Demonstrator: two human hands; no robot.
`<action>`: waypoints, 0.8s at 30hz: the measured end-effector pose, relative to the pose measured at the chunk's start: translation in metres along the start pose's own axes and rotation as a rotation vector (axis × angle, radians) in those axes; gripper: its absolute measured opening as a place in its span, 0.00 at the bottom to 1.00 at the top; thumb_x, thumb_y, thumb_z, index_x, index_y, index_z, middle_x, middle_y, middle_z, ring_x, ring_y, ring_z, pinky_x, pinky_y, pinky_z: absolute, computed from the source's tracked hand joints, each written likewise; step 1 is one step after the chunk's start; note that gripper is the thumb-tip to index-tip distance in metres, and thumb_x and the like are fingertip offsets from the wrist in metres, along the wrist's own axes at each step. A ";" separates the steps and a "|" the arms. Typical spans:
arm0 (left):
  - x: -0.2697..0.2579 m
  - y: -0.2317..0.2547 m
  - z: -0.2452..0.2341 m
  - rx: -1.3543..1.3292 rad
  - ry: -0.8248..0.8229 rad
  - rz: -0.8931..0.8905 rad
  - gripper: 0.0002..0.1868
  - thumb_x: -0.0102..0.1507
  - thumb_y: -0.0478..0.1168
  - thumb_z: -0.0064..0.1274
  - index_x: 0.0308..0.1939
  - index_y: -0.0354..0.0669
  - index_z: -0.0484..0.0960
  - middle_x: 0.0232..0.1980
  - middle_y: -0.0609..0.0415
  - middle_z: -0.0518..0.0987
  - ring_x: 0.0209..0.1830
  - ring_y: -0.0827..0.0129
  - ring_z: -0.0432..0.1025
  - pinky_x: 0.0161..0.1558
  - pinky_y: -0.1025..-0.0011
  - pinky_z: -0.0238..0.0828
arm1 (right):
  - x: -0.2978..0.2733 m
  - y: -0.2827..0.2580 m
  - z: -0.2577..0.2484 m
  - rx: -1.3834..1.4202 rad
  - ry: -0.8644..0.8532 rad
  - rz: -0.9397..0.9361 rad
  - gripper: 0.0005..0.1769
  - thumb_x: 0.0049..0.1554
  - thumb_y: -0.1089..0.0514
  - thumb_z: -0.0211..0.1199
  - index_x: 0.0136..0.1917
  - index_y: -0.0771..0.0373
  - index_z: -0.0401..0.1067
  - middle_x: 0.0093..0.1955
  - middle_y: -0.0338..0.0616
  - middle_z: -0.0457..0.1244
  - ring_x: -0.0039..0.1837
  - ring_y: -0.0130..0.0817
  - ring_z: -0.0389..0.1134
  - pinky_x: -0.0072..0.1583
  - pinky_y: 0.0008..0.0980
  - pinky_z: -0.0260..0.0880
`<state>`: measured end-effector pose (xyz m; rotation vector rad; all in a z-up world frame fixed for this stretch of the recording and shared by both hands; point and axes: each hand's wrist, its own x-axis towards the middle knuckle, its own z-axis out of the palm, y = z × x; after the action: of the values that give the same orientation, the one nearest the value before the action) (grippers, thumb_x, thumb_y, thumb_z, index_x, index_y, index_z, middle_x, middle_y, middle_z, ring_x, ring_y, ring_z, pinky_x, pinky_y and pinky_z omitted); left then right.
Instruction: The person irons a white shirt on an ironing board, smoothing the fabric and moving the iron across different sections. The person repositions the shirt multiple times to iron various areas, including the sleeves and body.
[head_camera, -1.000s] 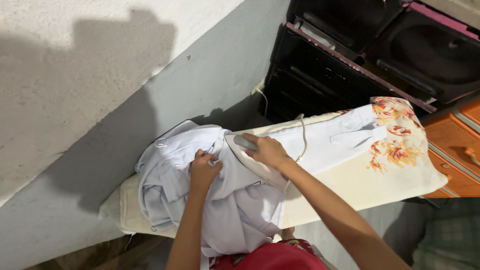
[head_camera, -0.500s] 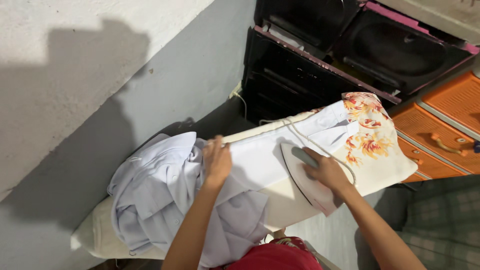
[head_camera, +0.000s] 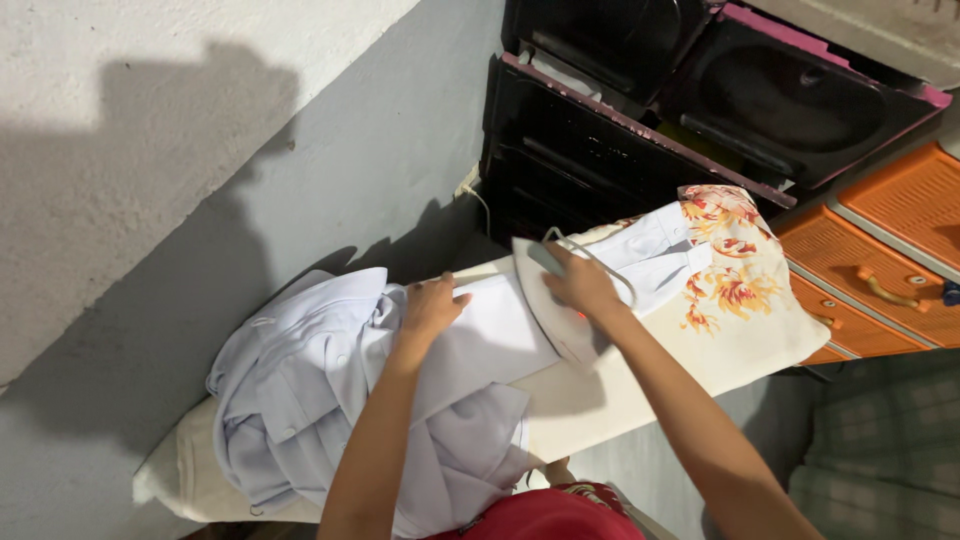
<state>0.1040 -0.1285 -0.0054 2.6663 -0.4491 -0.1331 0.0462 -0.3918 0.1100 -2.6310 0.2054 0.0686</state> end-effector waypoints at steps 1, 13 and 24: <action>-0.002 0.002 -0.005 -0.089 -0.066 -0.051 0.24 0.62 0.56 0.60 0.47 0.39 0.81 0.40 0.43 0.85 0.45 0.50 0.79 0.54 0.50 0.67 | -0.011 0.005 -0.004 0.014 -0.002 0.000 0.36 0.51 0.48 0.68 0.72 0.47 0.67 0.47 0.60 0.71 0.50 0.56 0.73 0.55 0.50 0.72; -0.031 -0.043 -0.047 0.175 -0.009 -0.078 0.09 0.63 0.41 0.53 0.41 0.45 0.88 0.41 0.44 0.85 0.44 0.52 0.80 0.49 0.56 0.77 | -0.114 0.066 -0.140 0.217 -0.060 0.347 0.38 0.52 0.51 0.66 0.76 0.47 0.68 0.40 0.51 0.72 0.43 0.37 0.73 0.53 0.37 0.72; -0.079 0.090 0.040 -0.032 0.256 0.566 0.19 0.42 0.44 0.60 0.36 0.42 0.86 0.49 0.42 0.77 0.54 0.43 0.69 0.57 0.34 0.56 | -0.066 0.123 -0.172 -0.436 0.161 0.169 0.38 0.57 0.40 0.67 0.80 0.34 0.65 0.48 0.55 0.72 0.50 0.50 0.74 0.55 0.46 0.73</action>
<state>-0.0036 -0.1951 -0.0009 2.3725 -1.0715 0.3609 -0.0366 -0.5731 0.2079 -3.0489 0.5198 -0.0485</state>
